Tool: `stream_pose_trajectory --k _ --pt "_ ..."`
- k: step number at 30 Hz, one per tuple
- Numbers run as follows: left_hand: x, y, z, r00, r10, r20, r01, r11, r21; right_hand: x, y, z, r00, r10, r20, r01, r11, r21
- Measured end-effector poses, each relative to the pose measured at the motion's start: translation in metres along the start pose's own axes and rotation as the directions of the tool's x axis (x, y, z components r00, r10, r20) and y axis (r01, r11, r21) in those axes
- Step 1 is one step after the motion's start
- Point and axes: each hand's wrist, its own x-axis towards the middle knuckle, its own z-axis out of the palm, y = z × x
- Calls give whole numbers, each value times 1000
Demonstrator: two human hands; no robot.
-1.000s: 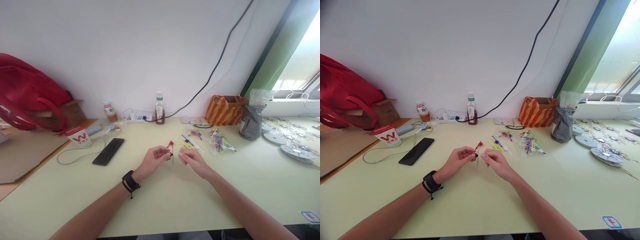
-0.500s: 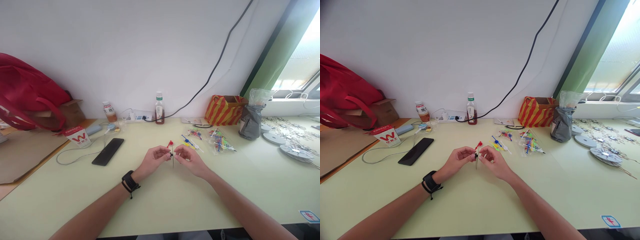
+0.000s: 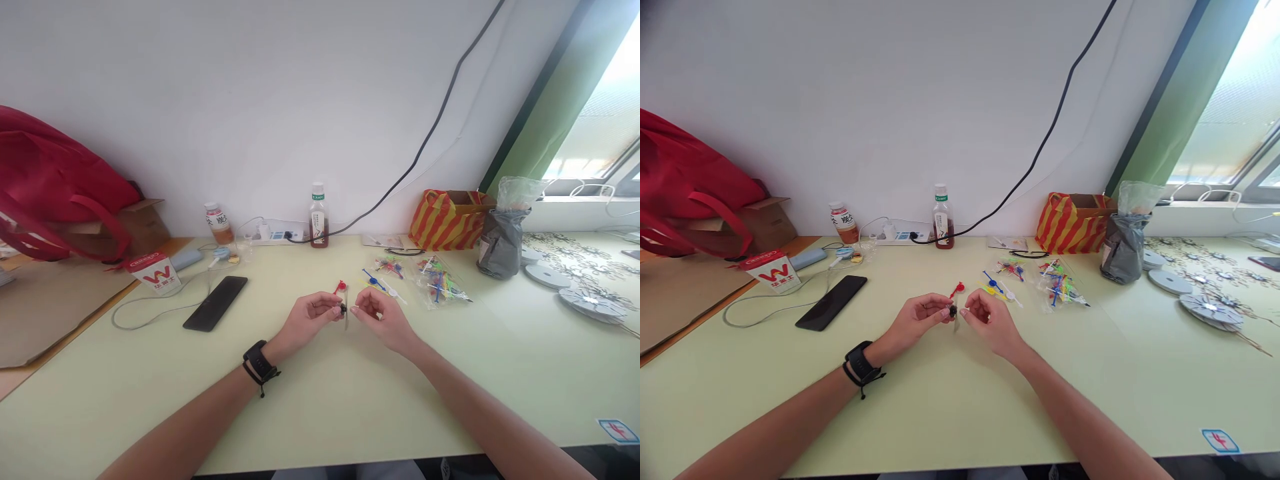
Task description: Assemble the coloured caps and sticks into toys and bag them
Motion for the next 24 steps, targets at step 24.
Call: stream_pose_trajectory --k 24 --pt "1 -5 -2 999 -8 48 8 1000 -3 0 3 0 1000 1 -8 -1 1000 -2"
